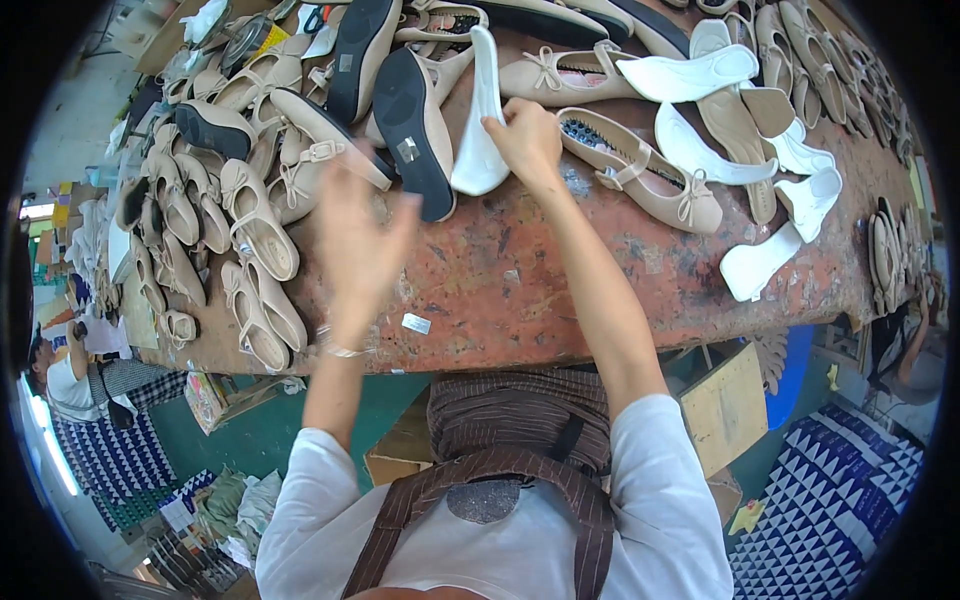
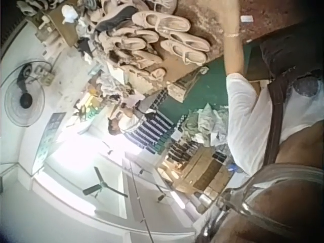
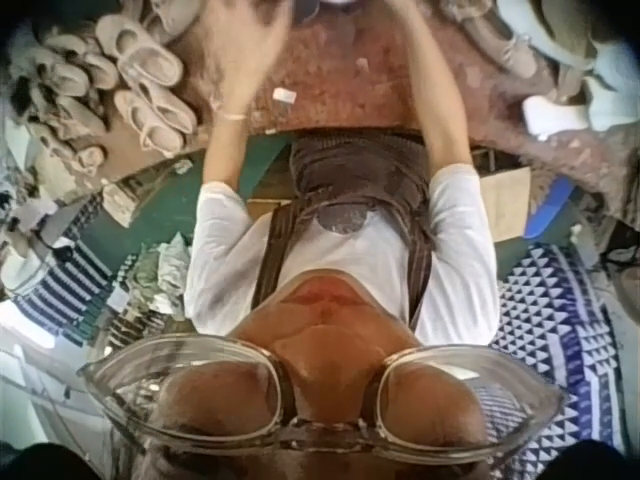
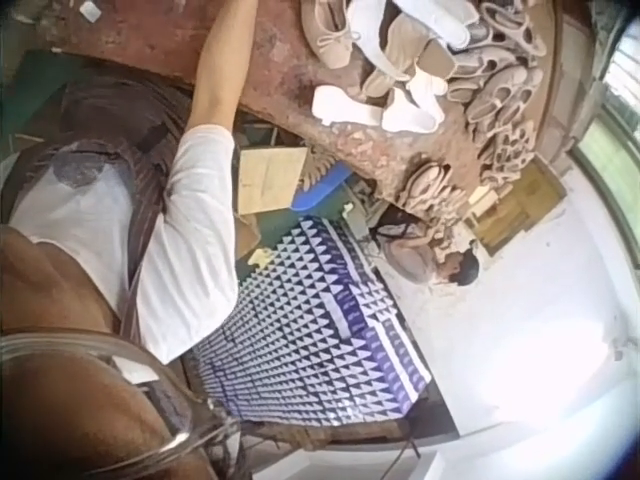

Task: The person inserts a white insole into a beige shoe by hand, presses it down, and sets it aside before repeating the process with another shoe.

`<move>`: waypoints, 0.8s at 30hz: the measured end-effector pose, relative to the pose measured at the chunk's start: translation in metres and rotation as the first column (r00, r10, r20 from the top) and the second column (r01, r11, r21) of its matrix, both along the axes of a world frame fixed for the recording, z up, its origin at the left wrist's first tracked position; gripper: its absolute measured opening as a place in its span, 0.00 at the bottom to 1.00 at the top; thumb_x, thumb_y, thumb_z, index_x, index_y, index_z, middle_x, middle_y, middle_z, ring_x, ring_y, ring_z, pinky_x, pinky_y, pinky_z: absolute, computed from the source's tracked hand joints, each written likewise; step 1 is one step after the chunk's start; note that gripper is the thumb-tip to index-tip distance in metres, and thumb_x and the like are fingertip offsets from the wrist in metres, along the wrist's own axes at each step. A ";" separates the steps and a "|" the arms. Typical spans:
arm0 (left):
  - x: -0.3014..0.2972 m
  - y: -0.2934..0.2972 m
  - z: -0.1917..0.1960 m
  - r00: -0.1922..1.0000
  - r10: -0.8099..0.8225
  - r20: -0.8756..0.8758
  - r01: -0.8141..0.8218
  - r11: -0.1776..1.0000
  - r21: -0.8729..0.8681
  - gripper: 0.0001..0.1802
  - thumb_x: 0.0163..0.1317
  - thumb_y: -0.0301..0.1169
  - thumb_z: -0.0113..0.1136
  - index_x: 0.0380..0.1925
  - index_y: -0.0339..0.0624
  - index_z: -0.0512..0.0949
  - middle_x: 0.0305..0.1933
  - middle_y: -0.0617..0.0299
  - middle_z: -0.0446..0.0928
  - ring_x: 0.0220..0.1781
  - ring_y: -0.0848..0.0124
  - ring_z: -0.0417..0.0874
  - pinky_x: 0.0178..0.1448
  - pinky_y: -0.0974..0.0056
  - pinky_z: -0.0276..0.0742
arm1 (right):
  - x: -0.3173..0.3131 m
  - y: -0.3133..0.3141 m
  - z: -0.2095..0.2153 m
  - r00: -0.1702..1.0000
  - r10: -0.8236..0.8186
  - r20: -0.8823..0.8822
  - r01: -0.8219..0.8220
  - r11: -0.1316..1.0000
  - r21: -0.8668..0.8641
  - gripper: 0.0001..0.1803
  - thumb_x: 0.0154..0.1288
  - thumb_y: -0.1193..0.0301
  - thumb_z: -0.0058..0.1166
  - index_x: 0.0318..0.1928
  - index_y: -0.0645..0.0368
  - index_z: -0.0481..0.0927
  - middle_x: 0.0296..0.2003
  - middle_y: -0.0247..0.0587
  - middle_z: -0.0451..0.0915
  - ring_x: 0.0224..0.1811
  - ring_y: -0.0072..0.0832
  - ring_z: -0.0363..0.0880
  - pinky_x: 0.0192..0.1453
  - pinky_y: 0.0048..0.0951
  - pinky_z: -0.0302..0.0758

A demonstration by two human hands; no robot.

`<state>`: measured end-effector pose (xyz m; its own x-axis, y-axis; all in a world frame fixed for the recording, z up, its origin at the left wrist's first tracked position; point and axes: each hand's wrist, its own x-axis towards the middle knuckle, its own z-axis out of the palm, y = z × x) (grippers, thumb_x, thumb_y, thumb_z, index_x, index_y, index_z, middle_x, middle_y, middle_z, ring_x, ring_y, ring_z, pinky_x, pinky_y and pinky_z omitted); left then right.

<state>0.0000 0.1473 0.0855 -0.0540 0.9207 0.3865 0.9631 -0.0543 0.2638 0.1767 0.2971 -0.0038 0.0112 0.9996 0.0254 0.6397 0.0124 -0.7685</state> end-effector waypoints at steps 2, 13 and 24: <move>0.026 0.016 -0.039 0.989 0.081 0.124 -0.059 0.983 -0.173 0.43 0.58 0.43 0.67 0.71 0.41 0.60 0.72 0.35 0.53 0.69 0.39 0.61 0.64 0.44 0.71 | 0.022 -0.015 -0.006 0.961 0.019 -0.276 -0.027 0.999 -0.024 0.15 0.54 0.63 0.66 0.29 0.65 0.82 0.25 0.45 0.83 0.28 0.29 0.83 0.36 0.32 0.77; -0.018 0.004 -0.031 -0.224 0.035 0.974 -0.017 0.999 -0.040 0.26 0.66 0.32 0.55 0.63 0.35 0.71 0.63 0.50 0.74 0.58 0.59 0.79 0.58 0.42 0.78 | 0.062 -0.055 0.037 0.923 0.046 -0.383 -0.124 0.975 -0.184 0.21 0.69 0.59 0.60 0.43 0.69 0.82 0.32 0.41 0.84 0.33 0.22 0.81 0.38 0.27 0.76; -0.066 0.026 -0.039 -0.674 -0.006 0.738 0.196 0.963 0.186 0.33 0.68 0.38 0.51 0.70 0.35 0.60 0.68 0.43 0.68 0.69 0.49 0.70 0.61 0.51 0.78 | 0.256 -0.146 0.045 0.623 -0.772 0.122 0.703 0.622 0.345 0.16 0.67 0.64 0.57 0.49 0.62 0.81 0.42 0.51 0.83 0.43 0.46 0.82 0.49 0.42 0.76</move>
<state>-0.0660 0.1730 0.0466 -0.0585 0.9912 -0.1188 -0.8479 0.0135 0.5301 0.4322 0.1512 0.0413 0.7012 0.6097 0.3694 0.6703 -0.3874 -0.6330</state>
